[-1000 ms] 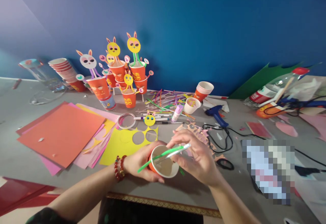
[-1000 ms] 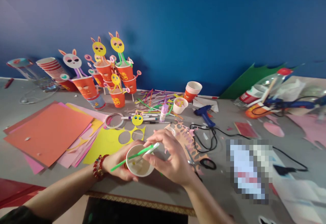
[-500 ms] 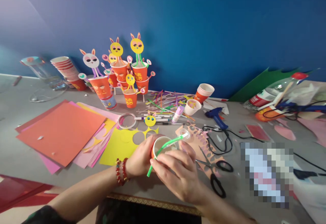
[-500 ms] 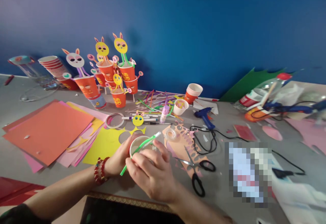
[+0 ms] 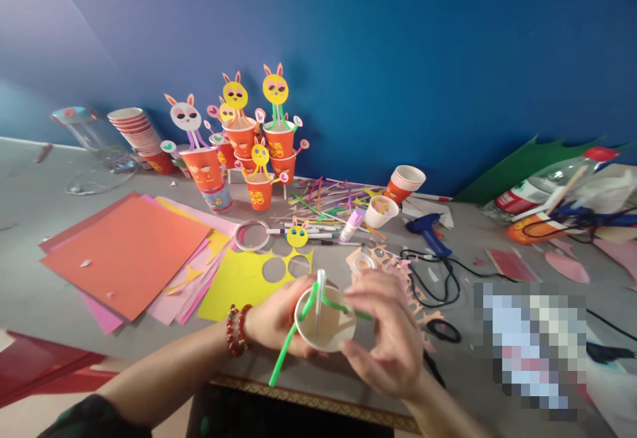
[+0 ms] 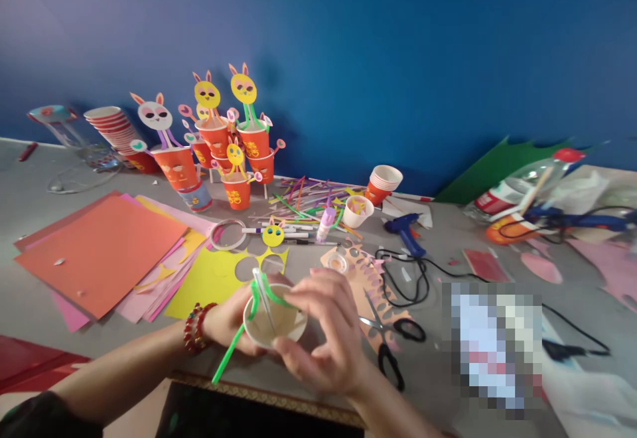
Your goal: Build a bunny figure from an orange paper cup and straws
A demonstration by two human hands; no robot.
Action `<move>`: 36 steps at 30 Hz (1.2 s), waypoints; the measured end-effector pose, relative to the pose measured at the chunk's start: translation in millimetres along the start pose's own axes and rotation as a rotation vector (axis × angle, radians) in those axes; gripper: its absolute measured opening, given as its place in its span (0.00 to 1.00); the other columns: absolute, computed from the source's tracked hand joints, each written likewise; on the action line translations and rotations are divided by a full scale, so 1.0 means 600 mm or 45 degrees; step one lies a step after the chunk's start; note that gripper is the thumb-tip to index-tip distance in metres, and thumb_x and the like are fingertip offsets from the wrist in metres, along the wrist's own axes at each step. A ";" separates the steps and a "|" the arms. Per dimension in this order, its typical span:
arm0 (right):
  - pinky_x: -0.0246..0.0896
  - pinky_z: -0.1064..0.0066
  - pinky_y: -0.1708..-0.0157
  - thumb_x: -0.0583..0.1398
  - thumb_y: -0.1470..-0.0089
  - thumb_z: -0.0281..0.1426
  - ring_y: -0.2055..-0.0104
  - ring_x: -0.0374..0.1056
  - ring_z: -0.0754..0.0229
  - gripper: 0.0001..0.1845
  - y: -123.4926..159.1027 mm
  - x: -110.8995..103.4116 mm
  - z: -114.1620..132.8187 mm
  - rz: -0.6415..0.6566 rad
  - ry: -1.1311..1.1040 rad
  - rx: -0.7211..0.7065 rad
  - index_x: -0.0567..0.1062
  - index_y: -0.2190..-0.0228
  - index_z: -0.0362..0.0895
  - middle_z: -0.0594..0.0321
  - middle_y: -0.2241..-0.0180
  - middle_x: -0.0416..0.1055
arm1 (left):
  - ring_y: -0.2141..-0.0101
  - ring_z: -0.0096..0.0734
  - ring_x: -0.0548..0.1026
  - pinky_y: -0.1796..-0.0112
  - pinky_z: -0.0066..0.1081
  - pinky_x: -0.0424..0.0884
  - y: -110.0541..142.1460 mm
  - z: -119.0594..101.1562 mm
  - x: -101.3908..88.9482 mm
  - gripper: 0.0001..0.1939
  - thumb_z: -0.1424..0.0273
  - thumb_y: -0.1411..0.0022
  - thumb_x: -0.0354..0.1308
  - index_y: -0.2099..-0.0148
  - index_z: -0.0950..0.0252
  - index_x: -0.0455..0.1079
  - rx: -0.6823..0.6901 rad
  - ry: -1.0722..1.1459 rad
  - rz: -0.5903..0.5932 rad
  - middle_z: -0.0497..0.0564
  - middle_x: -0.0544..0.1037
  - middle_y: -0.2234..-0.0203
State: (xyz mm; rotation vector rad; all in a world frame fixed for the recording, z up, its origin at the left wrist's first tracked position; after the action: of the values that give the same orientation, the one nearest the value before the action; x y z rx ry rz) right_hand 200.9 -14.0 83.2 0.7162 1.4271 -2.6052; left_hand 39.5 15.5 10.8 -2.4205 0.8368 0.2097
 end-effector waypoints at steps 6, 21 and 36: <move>0.56 0.51 0.39 0.65 0.43 0.31 0.48 0.65 0.50 0.04 -0.012 0.017 -0.026 0.558 -0.181 0.276 0.76 0.64 0.49 0.59 0.53 0.69 | 0.61 0.44 0.78 0.59 0.38 0.77 0.000 0.009 0.018 0.33 0.56 0.48 0.68 0.44 0.64 0.64 0.056 -0.076 0.183 0.58 0.76 0.57; 0.58 0.62 0.45 0.67 0.43 0.25 0.48 0.64 0.54 0.06 0.002 0.032 -0.033 0.565 -0.314 0.366 0.78 0.67 0.48 0.63 0.52 0.69 | 0.57 0.45 0.78 0.55 0.39 0.77 -0.005 0.000 0.018 0.41 0.55 0.52 0.74 0.40 0.62 0.61 0.097 0.205 0.200 0.58 0.75 0.54; 0.60 0.62 0.50 0.65 0.46 0.21 0.48 0.66 0.54 0.09 -0.006 0.023 -0.032 0.581 -0.312 0.377 0.74 0.72 0.46 0.63 0.49 0.71 | 0.60 0.43 0.78 0.58 0.37 0.77 -0.015 -0.014 0.012 0.38 0.53 0.50 0.72 0.42 0.61 0.64 0.101 0.221 0.173 0.56 0.74 0.57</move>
State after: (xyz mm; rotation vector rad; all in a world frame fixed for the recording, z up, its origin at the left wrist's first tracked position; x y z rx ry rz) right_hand 194.4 5.4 70.9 0.6305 0.7167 -2.4472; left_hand 50.5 13.2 19.5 -2.3340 1.0683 0.0170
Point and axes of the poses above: each hand's wrist, its own y-axis away from the middle knuckle, its own x-axis out of the palm, z = x × y, the point moved 5 cm from there along -y, towards the middle knuckle
